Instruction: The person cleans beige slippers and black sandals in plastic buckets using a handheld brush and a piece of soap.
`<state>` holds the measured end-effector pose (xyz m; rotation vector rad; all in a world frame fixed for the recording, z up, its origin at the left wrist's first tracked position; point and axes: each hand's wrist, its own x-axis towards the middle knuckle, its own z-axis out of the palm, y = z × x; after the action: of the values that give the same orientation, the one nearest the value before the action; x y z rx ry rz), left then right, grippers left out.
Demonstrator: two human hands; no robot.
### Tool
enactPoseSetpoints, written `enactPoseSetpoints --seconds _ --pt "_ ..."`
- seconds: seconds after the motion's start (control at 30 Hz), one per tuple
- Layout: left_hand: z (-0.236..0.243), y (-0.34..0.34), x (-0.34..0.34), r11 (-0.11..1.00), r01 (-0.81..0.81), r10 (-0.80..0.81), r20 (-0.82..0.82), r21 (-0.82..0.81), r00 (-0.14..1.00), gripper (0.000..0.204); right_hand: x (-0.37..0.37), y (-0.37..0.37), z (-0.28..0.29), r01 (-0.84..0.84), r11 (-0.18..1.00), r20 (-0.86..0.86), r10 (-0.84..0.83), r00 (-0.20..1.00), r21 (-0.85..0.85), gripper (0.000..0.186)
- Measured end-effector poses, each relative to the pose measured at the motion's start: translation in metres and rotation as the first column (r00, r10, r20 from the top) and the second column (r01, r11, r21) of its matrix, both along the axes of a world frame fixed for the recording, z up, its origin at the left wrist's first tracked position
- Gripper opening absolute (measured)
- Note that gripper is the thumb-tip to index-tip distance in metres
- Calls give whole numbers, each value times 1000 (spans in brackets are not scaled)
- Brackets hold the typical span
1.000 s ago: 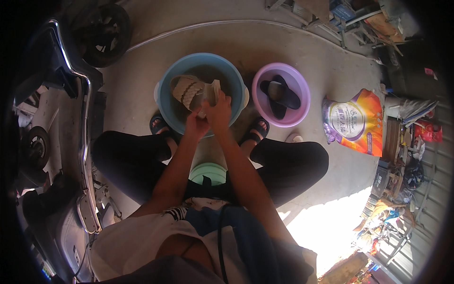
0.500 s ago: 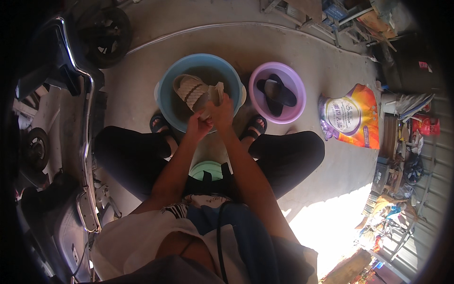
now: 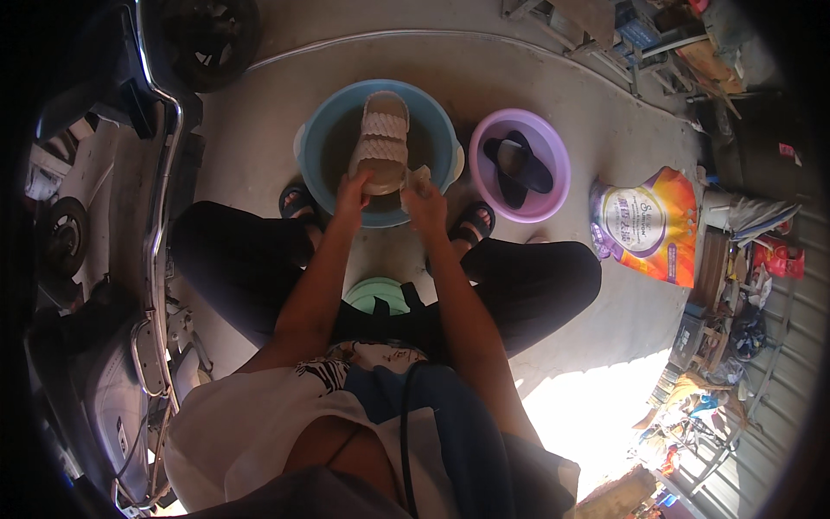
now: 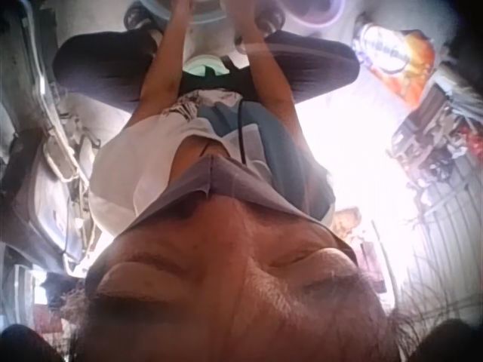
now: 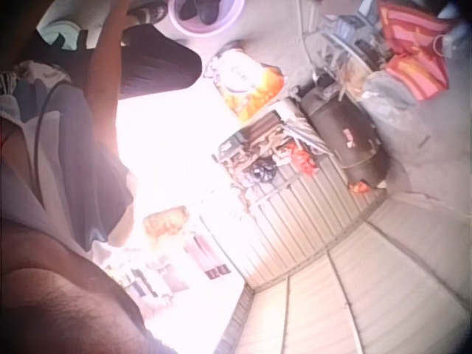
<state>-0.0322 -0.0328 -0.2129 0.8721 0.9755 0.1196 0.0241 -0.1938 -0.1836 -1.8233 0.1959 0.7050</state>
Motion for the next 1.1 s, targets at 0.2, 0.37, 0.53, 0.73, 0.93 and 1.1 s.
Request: enactPoseSetpoints --seconds 0.2,0.37,0.53,0.73,0.93,1.1 --pt "-24 -16 7 939 -153 180 62 -309 982 54 -28 -8 0 1 1000 457 2 889 -7 51" --pt "-45 -21 -4 910 -36 123 187 -412 975 58 -18 15 8 -184 957 653 286 701 -223 43" --pt "-23 -27 -1 952 -112 200 304 -283 931 53 -2 13 17 -433 876 388 482 786 -212 50" --pt "-16 -29 -5 960 -163 223 272 -226 936 45 -7 24 9 -312 867 474 478 739 -389 50" --pt "4 -20 8 978 91 -80 -66 186 995 45 11 -12 -35 -293 694 436 668 603 -658 52" --pt "-45 -21 1 617 142 -21 -164 774 986 47 28 -15 -43 -192 878 215 310 926 -439 56"
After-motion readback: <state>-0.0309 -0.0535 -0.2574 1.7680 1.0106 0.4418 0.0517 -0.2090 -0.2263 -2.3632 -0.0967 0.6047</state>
